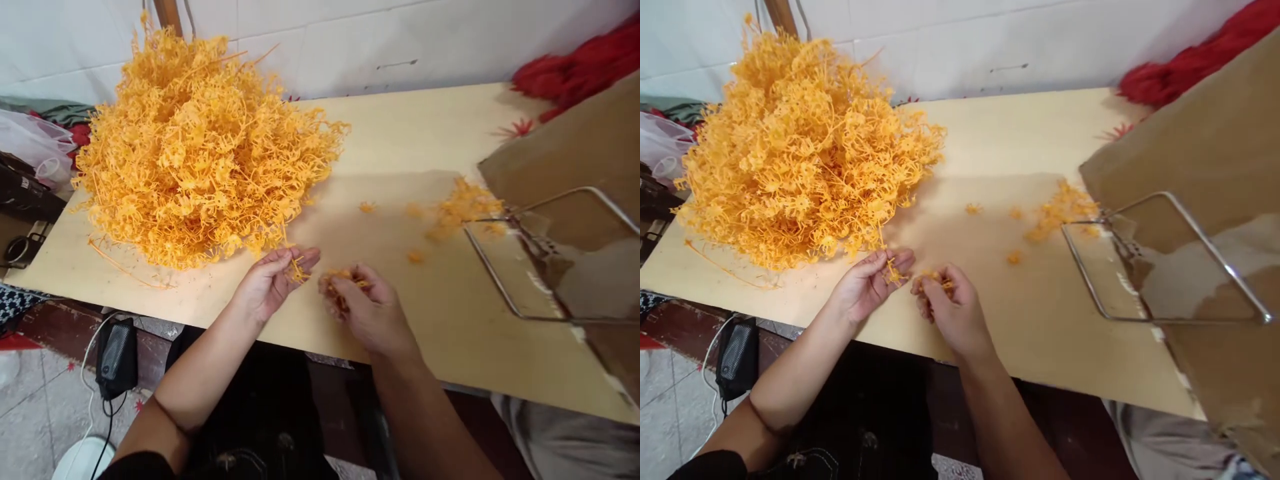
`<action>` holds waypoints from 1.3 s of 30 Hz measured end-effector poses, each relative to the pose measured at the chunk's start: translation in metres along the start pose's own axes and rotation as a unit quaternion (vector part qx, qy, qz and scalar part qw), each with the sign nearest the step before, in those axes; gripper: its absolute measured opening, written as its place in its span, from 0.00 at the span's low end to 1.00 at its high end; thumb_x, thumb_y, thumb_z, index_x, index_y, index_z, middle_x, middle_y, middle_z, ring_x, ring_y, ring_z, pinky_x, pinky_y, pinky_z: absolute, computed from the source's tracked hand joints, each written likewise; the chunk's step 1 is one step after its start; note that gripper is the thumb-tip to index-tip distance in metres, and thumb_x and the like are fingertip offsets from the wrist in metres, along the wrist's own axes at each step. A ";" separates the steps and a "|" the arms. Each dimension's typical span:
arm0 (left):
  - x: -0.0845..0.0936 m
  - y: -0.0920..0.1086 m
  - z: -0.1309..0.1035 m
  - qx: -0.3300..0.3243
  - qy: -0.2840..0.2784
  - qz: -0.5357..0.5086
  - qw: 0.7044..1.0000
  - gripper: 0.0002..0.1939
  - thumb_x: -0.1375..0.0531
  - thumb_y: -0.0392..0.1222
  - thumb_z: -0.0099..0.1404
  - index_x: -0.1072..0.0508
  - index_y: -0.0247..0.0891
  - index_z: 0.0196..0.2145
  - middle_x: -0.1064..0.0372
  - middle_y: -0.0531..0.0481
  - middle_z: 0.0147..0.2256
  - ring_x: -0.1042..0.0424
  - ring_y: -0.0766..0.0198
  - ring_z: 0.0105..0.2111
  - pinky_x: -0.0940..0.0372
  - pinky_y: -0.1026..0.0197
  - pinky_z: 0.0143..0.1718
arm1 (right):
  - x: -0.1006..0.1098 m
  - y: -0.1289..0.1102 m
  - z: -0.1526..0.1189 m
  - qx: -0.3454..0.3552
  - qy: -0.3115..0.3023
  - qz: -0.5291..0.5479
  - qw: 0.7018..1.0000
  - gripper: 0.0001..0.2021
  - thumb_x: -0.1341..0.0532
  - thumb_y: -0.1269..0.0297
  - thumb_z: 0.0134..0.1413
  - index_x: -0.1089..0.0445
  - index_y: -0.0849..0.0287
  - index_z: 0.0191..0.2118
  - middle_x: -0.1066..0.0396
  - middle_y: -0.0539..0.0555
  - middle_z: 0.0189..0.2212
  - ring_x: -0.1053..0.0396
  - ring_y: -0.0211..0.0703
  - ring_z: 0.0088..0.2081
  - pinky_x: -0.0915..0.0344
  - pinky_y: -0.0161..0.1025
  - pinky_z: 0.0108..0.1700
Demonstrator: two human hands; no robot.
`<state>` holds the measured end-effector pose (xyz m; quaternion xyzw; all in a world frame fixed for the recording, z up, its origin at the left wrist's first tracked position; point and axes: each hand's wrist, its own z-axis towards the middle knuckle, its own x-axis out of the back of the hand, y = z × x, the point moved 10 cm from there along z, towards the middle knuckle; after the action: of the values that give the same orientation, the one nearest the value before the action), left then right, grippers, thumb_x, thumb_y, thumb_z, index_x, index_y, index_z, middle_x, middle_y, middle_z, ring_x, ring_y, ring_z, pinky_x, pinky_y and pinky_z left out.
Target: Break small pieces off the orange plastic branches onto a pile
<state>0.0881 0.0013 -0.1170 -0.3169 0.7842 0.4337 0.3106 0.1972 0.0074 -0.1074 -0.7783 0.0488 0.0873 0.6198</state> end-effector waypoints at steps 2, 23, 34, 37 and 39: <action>-0.002 -0.003 -0.002 0.021 -0.012 -0.014 1.000 0.04 0.44 0.33 0.58 0.31 0.33 0.27 0.27 0.45 0.36 0.31 0.62 0.45 0.42 0.59 0.49 | -0.007 0.007 -0.001 0.015 0.000 -0.019 1.000 0.12 0.42 0.63 0.46 0.50 0.56 0.27 0.38 0.44 0.18 0.48 0.27 0.13 0.53 0.27 0.13; 0.008 0.001 -0.005 0.062 0.082 -0.033 0.994 0.12 0.52 0.23 0.58 0.38 0.31 0.21 0.36 0.53 0.21 0.35 0.76 0.20 0.42 0.71 0.23 | -0.076 -0.041 -0.079 0.302 -0.079 -0.382 0.870 0.10 0.52 0.70 0.55 0.45 0.57 0.23 0.42 0.48 0.17 0.43 0.34 0.20 0.46 0.32 0.22; -0.001 -0.011 -0.014 0.021 -0.038 0.205 0.978 0.12 0.39 0.44 0.51 0.38 0.34 0.25 0.40 0.59 0.16 0.41 0.77 0.14 0.48 0.72 0.17 | 0.083 -0.094 0.018 0.138 0.237 -0.480 0.833 0.16 0.40 0.62 0.47 0.32 0.65 0.42 0.35 0.64 0.39 0.36 0.48 0.43 0.39 0.44 0.45; 0.008 -0.002 -0.021 -0.009 -0.056 0.287 0.956 0.15 0.40 0.49 0.51 0.38 0.34 0.25 0.40 0.59 0.16 0.43 0.77 0.14 0.51 0.71 0.16 | 0.092 -0.107 0.043 0.121 0.248 -0.558 0.783 0.32 0.33 0.60 0.37 0.36 0.66 0.51 0.46 0.72 0.52 0.52 0.62 0.58 0.50 0.53 0.55; 0.014 0.006 -0.028 -0.012 -0.067 0.352 0.934 0.16 0.41 0.51 0.52 0.38 0.35 0.26 0.41 0.59 0.16 0.43 0.76 0.13 0.52 0.70 0.15 | 0.066 -0.116 0.034 0.211 0.235 -0.550 0.773 0.30 0.35 0.54 0.40 0.35 0.62 0.50 0.47 0.69 0.54 0.52 0.63 0.58 0.53 0.56 0.56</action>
<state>0.0689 -0.0245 -0.1130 0.0054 0.8178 0.5446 0.1859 0.2803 0.0692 -0.0164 -0.5184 -0.2262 -0.4671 0.6797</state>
